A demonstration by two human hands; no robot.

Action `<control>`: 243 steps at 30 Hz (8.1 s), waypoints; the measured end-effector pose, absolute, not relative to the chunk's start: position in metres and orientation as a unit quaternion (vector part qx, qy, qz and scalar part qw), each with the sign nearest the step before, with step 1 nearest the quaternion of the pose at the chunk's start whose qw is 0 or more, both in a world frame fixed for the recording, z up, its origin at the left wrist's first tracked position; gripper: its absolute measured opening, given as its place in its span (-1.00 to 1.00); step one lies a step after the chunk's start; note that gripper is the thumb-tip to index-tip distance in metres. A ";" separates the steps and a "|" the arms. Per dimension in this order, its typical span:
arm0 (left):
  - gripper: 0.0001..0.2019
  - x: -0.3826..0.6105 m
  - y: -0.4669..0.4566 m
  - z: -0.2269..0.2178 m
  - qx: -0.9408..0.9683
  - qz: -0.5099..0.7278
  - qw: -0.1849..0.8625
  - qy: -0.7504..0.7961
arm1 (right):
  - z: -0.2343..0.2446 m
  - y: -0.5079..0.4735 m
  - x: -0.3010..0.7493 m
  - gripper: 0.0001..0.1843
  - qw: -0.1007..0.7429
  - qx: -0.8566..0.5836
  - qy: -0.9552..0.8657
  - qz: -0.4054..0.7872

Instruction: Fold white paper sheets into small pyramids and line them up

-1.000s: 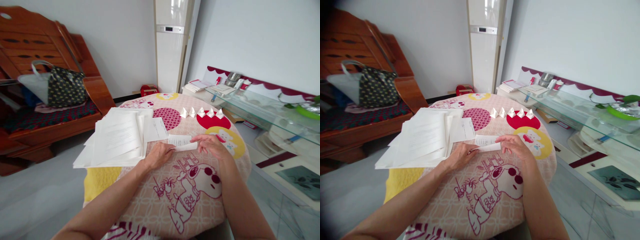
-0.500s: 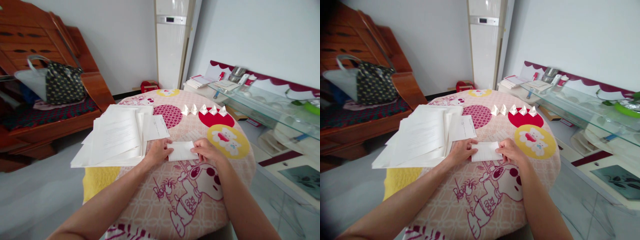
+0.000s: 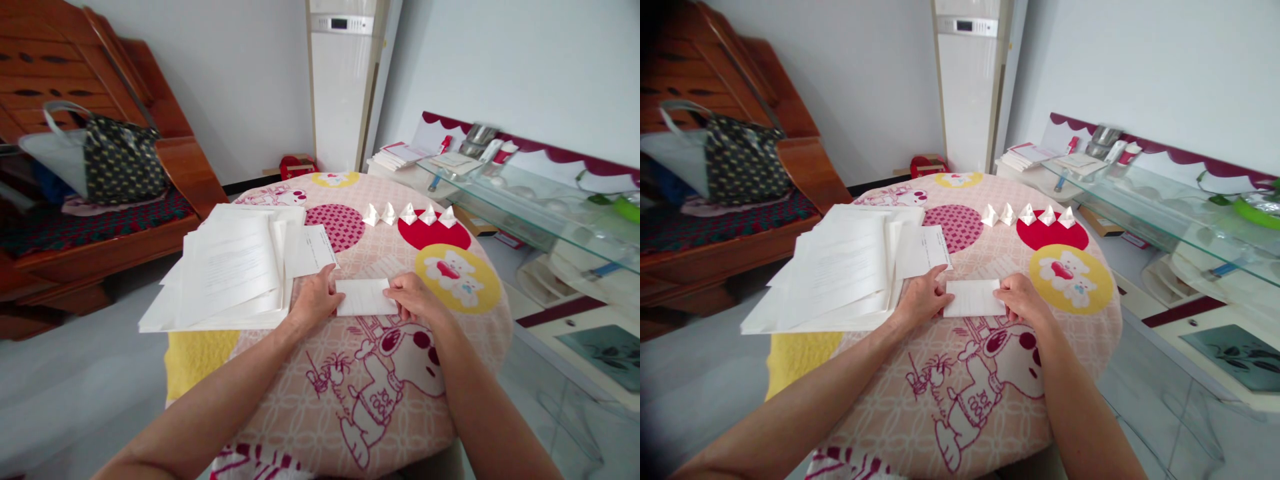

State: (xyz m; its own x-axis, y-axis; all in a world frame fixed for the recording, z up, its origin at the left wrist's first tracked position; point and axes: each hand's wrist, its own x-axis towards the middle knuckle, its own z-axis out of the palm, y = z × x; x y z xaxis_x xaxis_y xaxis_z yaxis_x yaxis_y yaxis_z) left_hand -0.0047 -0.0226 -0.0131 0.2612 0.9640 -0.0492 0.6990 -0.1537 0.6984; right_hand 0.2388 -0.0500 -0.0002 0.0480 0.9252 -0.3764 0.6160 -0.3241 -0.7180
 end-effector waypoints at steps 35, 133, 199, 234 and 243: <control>-0.26 -0.003 -0.024 -0.012 0.709 0.227 0.318 0.587 | 0.006 -0.049 0.233 -0.56 0.147 -0.737 -0.535 0.386; -0.57 0.001 -0.017 -0.034 0.917 0.182 0.219 0.279 | 0.014 -0.071 0.204 -0.85 0.118 -0.709 -0.627 0.300; -0.78 -0.005 0.002 -0.025 0.578 0.409 0.488 0.510 | -0.025 -0.082 0.208 -0.81 0.368 -0.560 -0.732 0.121; -0.65 -0.010 -0.016 -0.015 0.827 0.226 0.303 0.415 | -0.018 -0.074 0.212 -0.79 0.379 -0.618 -0.570 0.386; -0.40 -0.007 -0.011 -0.017 0.781 0.275 0.298 0.476 | -0.019 -0.070 0.200 -0.67 0.441 -0.650 -0.472 0.401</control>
